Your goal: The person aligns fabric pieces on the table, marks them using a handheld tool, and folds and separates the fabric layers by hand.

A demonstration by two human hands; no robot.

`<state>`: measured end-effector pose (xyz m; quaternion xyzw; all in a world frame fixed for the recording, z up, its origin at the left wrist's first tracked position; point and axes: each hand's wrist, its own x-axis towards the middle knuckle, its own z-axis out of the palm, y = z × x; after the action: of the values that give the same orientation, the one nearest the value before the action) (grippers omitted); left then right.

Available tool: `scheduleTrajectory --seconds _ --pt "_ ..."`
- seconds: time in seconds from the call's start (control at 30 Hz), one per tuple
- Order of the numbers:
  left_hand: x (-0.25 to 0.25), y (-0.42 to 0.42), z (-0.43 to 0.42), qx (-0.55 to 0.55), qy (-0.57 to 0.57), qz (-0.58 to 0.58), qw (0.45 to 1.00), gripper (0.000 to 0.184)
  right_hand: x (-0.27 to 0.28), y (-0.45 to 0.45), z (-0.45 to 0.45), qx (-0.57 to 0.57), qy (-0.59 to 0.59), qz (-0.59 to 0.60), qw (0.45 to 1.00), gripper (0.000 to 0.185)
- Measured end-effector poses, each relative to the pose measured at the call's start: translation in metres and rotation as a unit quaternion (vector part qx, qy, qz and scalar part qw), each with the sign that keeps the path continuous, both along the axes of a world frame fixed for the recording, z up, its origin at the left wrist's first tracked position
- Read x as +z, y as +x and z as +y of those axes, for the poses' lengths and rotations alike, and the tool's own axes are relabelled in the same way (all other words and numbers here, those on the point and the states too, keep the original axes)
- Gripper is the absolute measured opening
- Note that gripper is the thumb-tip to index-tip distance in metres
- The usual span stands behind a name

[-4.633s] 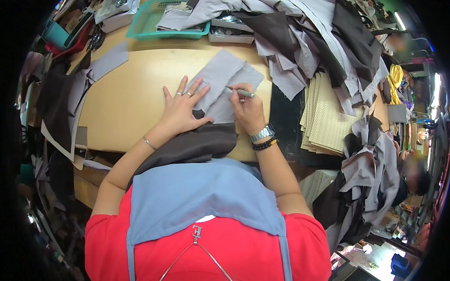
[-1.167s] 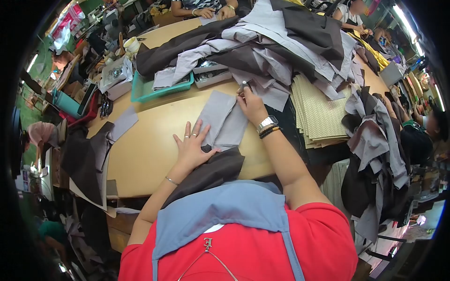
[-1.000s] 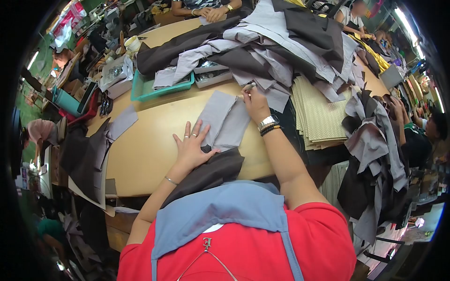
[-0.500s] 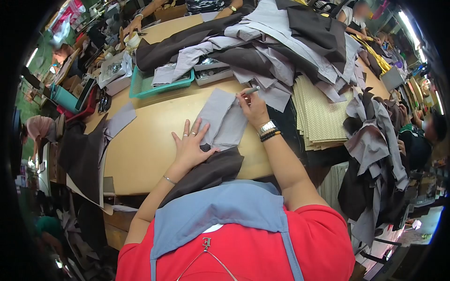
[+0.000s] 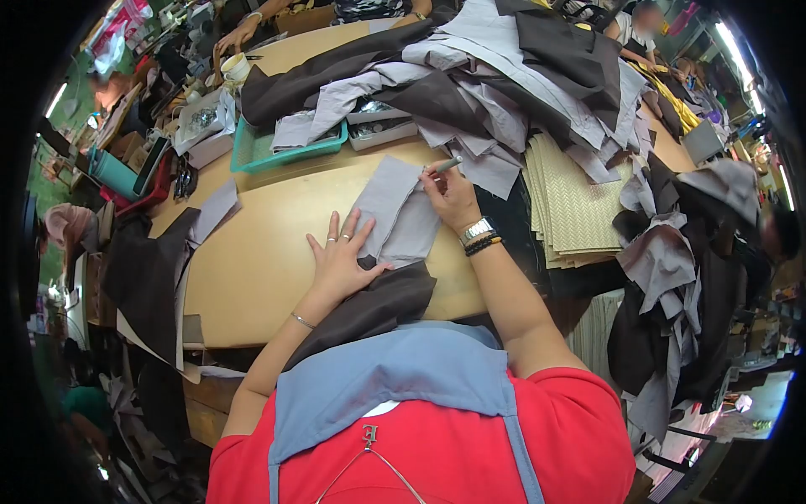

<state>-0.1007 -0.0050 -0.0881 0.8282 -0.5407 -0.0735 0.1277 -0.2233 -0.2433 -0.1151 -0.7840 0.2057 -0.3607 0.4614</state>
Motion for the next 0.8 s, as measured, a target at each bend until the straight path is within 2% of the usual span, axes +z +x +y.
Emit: scheduleTrajectory --seconds 0.2,0.3,0.8 --pt "0.0011 -0.0006 0.0001 -0.001 -0.003 0.0 1.0 0.09 -0.0049 0.0016 0.0009 -0.008 0.011 -0.043 0.999 0.021" --pt "0.0009 -0.0002 0.0004 0.0 -0.005 0.001 1.0 0.09 0.0009 0.0 0.0049 -0.005 0.06 -0.05 0.997 0.021" --pt "-0.0004 -0.0002 -0.0001 -0.001 -0.009 -0.004 1.0 0.09 -0.0012 0.0013 0.0061 0.0 0.028 -0.028 0.999 0.017"
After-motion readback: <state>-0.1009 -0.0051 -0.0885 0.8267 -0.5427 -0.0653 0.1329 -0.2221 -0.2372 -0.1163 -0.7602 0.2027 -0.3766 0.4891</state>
